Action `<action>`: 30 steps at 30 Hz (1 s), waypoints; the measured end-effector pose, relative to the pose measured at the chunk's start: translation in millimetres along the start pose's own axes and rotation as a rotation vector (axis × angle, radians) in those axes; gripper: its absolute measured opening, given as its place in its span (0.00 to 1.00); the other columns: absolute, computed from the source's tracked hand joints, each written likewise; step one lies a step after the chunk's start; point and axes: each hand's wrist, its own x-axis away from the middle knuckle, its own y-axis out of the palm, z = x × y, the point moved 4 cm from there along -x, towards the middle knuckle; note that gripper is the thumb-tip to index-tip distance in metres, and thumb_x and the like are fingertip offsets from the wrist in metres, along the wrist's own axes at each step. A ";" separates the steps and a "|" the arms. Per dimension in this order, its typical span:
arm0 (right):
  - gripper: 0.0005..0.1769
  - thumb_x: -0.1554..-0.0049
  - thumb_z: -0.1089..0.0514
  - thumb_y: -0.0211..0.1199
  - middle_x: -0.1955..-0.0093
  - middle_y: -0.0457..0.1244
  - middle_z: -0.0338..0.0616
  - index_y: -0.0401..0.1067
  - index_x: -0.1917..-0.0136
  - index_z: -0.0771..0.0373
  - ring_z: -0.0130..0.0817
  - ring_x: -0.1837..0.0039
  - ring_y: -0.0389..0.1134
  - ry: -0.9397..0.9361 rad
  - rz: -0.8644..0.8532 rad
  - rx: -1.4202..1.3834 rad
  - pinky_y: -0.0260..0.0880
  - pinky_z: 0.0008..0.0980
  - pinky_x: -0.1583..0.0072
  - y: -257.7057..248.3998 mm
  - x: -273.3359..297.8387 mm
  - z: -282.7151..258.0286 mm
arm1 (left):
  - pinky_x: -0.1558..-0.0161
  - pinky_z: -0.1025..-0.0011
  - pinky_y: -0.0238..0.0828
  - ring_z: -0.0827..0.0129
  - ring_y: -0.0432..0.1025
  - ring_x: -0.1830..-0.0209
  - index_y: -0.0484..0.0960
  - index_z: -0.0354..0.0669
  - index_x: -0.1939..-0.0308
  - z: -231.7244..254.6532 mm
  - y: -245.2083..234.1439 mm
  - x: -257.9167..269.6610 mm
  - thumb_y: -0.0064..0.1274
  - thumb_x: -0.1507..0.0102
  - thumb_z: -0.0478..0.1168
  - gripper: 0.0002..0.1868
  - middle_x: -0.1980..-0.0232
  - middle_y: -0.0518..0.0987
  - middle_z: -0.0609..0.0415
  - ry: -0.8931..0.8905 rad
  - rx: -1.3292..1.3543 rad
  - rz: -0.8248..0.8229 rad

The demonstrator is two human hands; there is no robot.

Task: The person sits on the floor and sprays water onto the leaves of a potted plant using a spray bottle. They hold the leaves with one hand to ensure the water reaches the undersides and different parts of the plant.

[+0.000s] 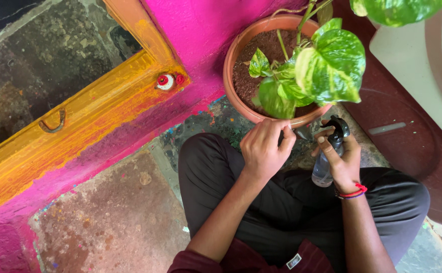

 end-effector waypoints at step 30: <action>0.16 0.38 0.60 0.63 0.49 0.68 0.44 0.70 0.39 0.71 0.30 0.58 0.69 0.070 0.005 -0.009 0.69 0.28 0.52 -0.9 1.1 13.8 | 0.47 0.52 0.67 0.42 0.71 0.52 0.77 0.34 0.40 -249.1 -244.2 264.9 0.51 0.41 0.34 0.24 0.52 0.78 0.35 -0.485 -0.694 -0.465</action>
